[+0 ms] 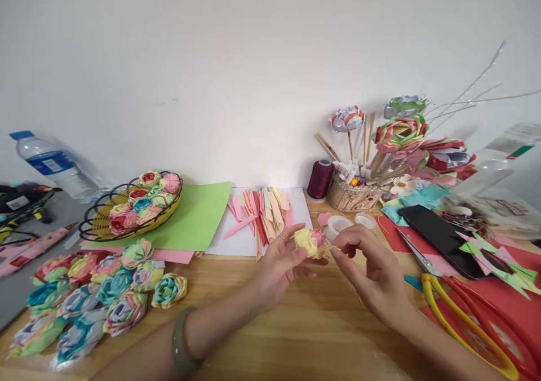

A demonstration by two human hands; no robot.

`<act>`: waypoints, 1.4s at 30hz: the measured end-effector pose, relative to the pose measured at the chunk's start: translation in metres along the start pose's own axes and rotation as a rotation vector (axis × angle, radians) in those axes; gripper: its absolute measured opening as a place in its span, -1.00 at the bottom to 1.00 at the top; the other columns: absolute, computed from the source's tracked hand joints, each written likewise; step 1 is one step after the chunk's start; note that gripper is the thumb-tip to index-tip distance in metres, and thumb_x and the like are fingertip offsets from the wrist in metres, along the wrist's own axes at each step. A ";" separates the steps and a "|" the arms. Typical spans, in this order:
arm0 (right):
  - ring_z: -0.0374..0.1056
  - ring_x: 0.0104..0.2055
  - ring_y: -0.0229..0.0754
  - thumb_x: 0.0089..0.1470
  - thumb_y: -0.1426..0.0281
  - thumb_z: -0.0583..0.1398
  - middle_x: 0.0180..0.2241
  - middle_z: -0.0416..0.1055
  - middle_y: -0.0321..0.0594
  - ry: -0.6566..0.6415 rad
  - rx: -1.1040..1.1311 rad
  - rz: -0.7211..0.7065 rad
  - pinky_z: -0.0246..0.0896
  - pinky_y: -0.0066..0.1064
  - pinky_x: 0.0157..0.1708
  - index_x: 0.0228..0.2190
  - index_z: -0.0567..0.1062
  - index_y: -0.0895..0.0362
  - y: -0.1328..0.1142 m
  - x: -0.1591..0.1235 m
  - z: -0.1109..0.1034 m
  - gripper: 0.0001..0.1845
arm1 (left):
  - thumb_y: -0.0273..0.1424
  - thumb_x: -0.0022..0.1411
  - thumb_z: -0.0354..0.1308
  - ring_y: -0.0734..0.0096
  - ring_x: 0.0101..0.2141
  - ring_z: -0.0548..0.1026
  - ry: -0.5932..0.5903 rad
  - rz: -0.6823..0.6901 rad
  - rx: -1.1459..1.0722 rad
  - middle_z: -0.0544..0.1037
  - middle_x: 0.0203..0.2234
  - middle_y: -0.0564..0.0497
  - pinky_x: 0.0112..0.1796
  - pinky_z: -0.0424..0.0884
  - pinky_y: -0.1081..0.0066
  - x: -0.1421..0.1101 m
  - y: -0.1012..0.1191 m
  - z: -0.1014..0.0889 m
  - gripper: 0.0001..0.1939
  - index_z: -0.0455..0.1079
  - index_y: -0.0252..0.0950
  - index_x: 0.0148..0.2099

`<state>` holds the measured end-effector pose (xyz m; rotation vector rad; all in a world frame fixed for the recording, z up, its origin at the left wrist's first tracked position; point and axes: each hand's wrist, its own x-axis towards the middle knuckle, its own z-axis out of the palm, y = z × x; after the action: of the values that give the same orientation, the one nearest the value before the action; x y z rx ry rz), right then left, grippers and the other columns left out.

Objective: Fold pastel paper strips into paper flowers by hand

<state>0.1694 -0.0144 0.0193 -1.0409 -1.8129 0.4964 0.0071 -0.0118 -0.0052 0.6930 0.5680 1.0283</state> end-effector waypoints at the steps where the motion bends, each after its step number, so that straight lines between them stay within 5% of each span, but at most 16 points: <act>1: 0.18 -0.42 -0.21 0.09 0.40 0.08 -0.45 0.26 -0.25 0.034 0.015 0.010 0.14 -0.38 -0.46 -0.41 0.32 0.06 0.001 -0.001 0.000 -0.96 | -0.37 0.07 0.17 0.36 -0.33 0.52 -0.021 -0.013 -0.017 0.46 -0.16 -0.08 -0.45 0.38 0.51 0.000 0.000 -0.001 -0.59 0.21 -0.23 -0.01; 4: 0.17 -0.41 -0.20 0.10 0.40 0.06 -0.44 0.23 -0.23 0.090 0.020 0.000 0.14 -0.36 -0.46 -0.39 0.31 0.05 0.003 -0.003 -0.001 -0.96 | -0.33 0.08 0.14 0.36 -0.37 0.52 -0.070 -0.062 -0.056 0.49 -0.25 -0.08 -0.44 0.38 0.50 0.000 0.002 -0.002 -0.66 0.24 -0.29 -0.09; 9: 0.18 -0.41 -0.19 0.08 0.49 0.05 -0.46 0.24 -0.24 0.005 -0.023 -0.101 0.14 -0.34 -0.45 -0.36 0.30 0.03 0.001 -0.006 -0.001 -0.89 | -0.37 0.07 0.14 0.45 -0.35 0.49 -0.086 -0.090 -0.104 0.47 -0.24 -0.06 -0.36 0.38 0.51 0.001 0.005 -0.002 -0.62 0.25 -0.26 -0.03; 14: 0.20 -0.42 -0.21 0.06 0.51 0.08 -0.45 0.28 -0.25 0.015 -0.028 -0.101 0.16 -0.37 -0.46 -0.36 0.33 0.04 -0.002 -0.004 0.001 -0.88 | -0.50 -0.02 0.21 0.37 -0.19 0.42 -0.017 0.041 0.014 0.42 -0.14 -0.04 -0.31 0.42 0.45 0.001 0.004 -0.001 -0.50 0.24 -0.17 0.00; 21: 0.25 -0.45 -0.24 0.05 0.40 0.13 -0.44 0.35 -0.25 -0.013 -0.072 0.013 0.20 -0.41 -0.47 -0.31 0.40 0.09 -0.004 -0.002 0.005 -0.89 | -0.46 -0.10 0.27 0.37 -0.22 0.41 0.083 0.166 0.256 0.29 0.01 -0.02 -0.42 0.41 0.51 0.002 -0.002 -0.003 -0.40 0.23 -0.08 0.04; 26: 0.27 -0.48 -0.25 0.03 0.30 0.14 -0.49 0.38 -0.26 -0.058 -0.013 0.160 0.20 -0.44 -0.53 -0.36 0.44 0.11 -0.004 0.002 0.007 -0.84 | -0.47 -0.06 0.23 0.41 -0.28 0.43 0.118 0.168 0.370 0.42 -0.13 -0.03 -0.39 0.40 0.50 0.004 -0.004 -0.004 -0.46 0.26 -0.16 0.02; 29: 0.25 -0.52 -0.27 0.00 0.28 0.17 -0.53 0.36 -0.28 -0.041 -0.008 0.177 0.17 -0.45 -0.56 -0.43 0.43 0.12 0.000 0.002 0.009 -0.84 | -0.53 -0.11 0.25 0.41 -0.23 0.42 0.091 0.275 0.388 0.41 -0.10 -0.02 -0.25 0.37 0.45 0.005 -0.005 -0.005 -0.49 0.31 -0.19 -0.04; 33: 0.22 -0.52 -0.28 -0.01 0.34 0.18 -0.52 0.36 -0.28 -0.017 -0.030 0.138 0.13 -0.45 -0.55 -0.46 0.43 0.11 0.002 -0.001 0.009 -0.91 | -0.50 -0.05 0.21 0.38 -0.19 0.41 -0.008 0.240 0.292 0.46 -0.17 -0.03 -0.19 0.34 0.41 0.004 -0.004 -0.004 -0.47 0.26 -0.18 0.02; 37: 0.23 -0.49 -0.27 0.00 0.37 0.17 -0.50 0.36 -0.27 -0.035 0.008 0.129 0.13 -0.44 -0.51 -0.47 0.44 0.11 -0.001 -0.002 0.008 -0.92 | -0.44 -0.02 0.21 0.36 -0.19 0.42 0.086 0.232 0.286 0.46 -0.14 -0.04 -0.18 0.34 0.39 0.003 -0.002 -0.004 -0.57 0.32 -0.22 -0.04; 42: 0.25 -0.45 -0.25 -0.02 0.25 0.17 -0.47 0.35 -0.26 -0.115 0.193 0.391 0.16 -0.44 -0.48 -0.45 0.41 0.14 0.000 0.002 0.010 -0.80 | -0.44 -0.05 0.24 0.37 -0.21 0.44 0.114 0.239 0.321 0.47 -0.15 -0.04 -0.20 0.36 0.39 0.004 -0.004 -0.005 -0.56 0.32 -0.23 -0.06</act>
<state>0.1603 -0.0112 0.0156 -1.2559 -1.6228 0.9653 0.0077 -0.0081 -0.0113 1.0078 0.7722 1.2182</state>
